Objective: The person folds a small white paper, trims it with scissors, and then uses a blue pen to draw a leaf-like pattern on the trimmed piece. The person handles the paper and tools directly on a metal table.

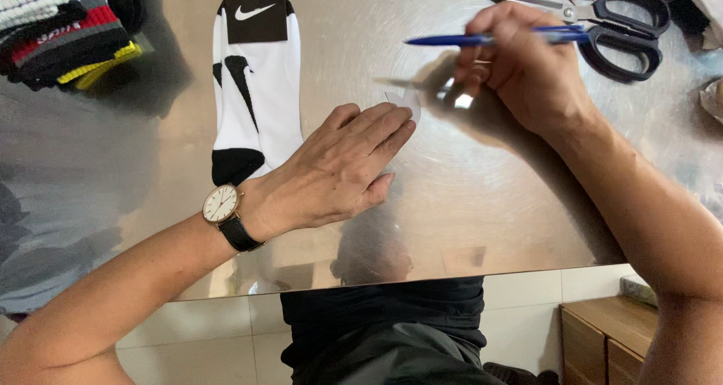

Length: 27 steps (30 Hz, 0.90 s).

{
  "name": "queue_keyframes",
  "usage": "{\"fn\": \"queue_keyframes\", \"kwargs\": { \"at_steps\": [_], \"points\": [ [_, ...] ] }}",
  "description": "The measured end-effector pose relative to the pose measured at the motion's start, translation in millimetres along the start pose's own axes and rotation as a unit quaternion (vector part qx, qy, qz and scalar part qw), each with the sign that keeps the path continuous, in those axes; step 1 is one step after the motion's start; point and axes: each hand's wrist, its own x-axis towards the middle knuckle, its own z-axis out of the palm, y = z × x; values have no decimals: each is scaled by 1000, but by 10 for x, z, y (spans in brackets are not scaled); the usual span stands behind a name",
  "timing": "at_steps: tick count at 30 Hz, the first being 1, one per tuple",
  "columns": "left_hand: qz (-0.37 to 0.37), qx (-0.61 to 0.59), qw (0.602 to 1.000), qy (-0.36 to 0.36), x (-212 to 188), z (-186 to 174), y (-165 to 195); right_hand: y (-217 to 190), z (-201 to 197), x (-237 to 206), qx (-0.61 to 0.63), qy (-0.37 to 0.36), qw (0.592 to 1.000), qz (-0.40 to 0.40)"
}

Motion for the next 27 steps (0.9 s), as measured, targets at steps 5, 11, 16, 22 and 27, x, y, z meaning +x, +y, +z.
{"fn": "queue_keyframes", "kwargs": {
  "at_steps": [5, 11, 16, 22, 27],
  "points": [
    [-21, 4, 1000, 5, 26, 28, -40, -14, 60, -3, -172, -3, 985, 30],
    [-37, -9, 999, -9, 35, 12, -64, -139, 230, 11, -239, -57, 969, 19],
    [-56, -39, 997, -18, 40, 1, -81, -76, 308, 65, -283, -27, 959, 20],
    [-41, -28, 999, 4, 44, -12, -87, -13, 299, 56, -373, -40, 927, -27],
    [-42, -37, 998, 10, 54, 22, -108, 9, 286, 59, -393, -52, 918, -31]
  ]
}}
